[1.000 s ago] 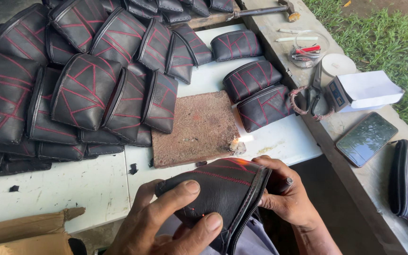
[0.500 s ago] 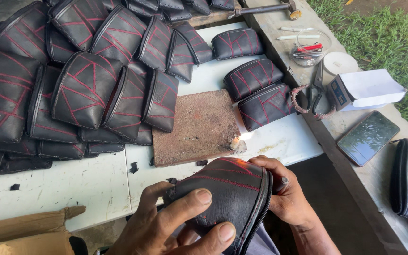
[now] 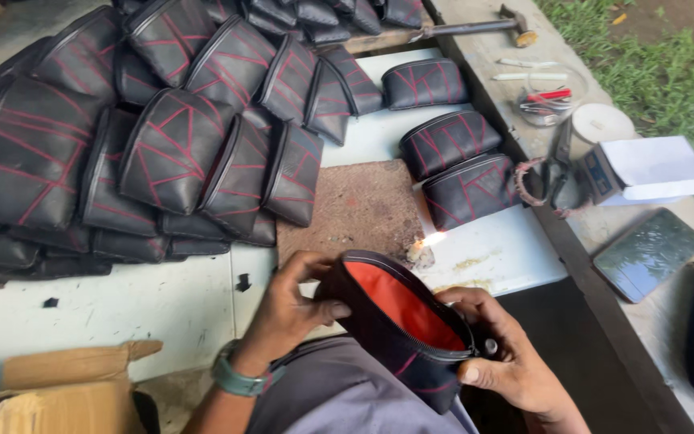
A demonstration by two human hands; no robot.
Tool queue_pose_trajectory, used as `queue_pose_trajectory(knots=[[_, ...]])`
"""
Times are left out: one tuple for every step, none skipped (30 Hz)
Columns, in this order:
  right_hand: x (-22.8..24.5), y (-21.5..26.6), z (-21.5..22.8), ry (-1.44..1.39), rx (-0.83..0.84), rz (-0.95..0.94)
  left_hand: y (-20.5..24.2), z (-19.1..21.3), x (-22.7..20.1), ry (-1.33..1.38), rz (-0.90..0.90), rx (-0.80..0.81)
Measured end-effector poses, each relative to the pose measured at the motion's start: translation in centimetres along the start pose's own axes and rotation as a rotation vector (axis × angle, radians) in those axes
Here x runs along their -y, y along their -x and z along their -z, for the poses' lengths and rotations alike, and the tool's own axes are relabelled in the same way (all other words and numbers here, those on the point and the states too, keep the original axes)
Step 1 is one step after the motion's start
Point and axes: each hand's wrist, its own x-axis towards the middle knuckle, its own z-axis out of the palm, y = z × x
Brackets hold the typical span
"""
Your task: The person uses a lighter to heat the edges of small black leather pouches with red stitching, then zips and unzips them to check the closure. Finished pouches are stacked on the table.
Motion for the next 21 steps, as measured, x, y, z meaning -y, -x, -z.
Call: queue_pose_trajectory(knots=[[0.1, 0.0, -0.3, 0.088, -0.01, 0.001, 0.3, -0.1, 1.0, 0.014, 0.083, 0.006], [0.5, 0.1, -0.4, 0.179, -0.013, 0.0, 0.6, -0.1, 1.8, 0.032, 0.164, 0.006], [0.8, 0.0, -0.7, 0.271, -0.017, 0.0, 0.8, 0.1, 2.3, 0.095, 0.121, 0.053], [1.1, -0.2, -1.1, 0.381, -0.014, 0.007, 0.9, 0.3, 2.7, 0.158, 0.076, 0.103], [1.4, -0.1, -1.6, 0.49, -0.011, 0.015, 1.0, 0.4, 2.9, 0.22, 0.03, 0.153], [1.7, -0.1, -2.3, 0.597, -0.017, 0.025, 1.0, 0.5, 3.1, 0.291, 0.008, 0.164], [2.0, -0.3, -2.8, 0.62, 0.005, 0.057, 0.9, 0.4, 3.2, 0.363, -0.014, 0.175], [2.2, -0.4, -3.3, 0.643, 0.02, 0.088, 0.7, 0.2, 3.4, 0.436, -0.034, 0.193], [2.4, -0.5, -3.7, 0.667, 0.035, 0.118, 0.6, 0.0, 3.6, 0.489, -0.008, 0.195], [2.6, -0.6, -4.0, 0.666, 0.028, 0.105, 0.7, -0.1, 3.9, 0.545, 0.019, 0.195], [2.8, -0.7, -4.3, 0.666, 0.02, 0.093, 0.8, -0.3, 4.2, 0.601, 0.047, 0.195], [3.0, -0.9, -4.5, 0.666, 0.014, 0.082, 1.0, -0.4, 4.5, 0.613, 0.034, 0.187], [3.1, -1.0, -4.7, 0.65, -0.003, 0.044, 1.1, -0.5, 4.7, 0.624, 0.02, 0.178], [3.3, -1.1, -4.7, 0.634, -0.018, 0.009, 1.1, -0.5, 4.9, 0.635, 0.005, 0.168], [3.3, -1.3, -4.7, 0.618, -0.033, -0.027, 1.1, -0.5, 4.9, 0.633, 0.006, 0.17], [3.3, -1.5, -4.7, 0.633, -0.042, 0.034, 1.1, -0.4, 4.9, 0.63, 0.006, 0.171], [3.3, -1.6, -4.6, 0.647, -0.05, 0.095, 1.0, -0.4, 4.8, 0.628, 0.006, 0.173], [3.1, -1.7, -4.5, 0.66, -0.059, 0.156, 1.0, -0.4, 4.5, 0.637, -0.002, 0.191], [3.1, -1.6, -4.3, 0.693, -0.057, 0.019, 0.9, -0.4, 4.1, 0.647, -0.011, 0.209], [3.0, -1.5, -4.0, 0.726, -0.055, -0.118, 0.9, -0.6, 3.6, 0.656, -0.019, 0.229], [3.0, -1.3, -3.7, 0.757, -0.052, -0.256, 0.8, -0.3, 2.9, 0.494, 0.068, 0.279]])
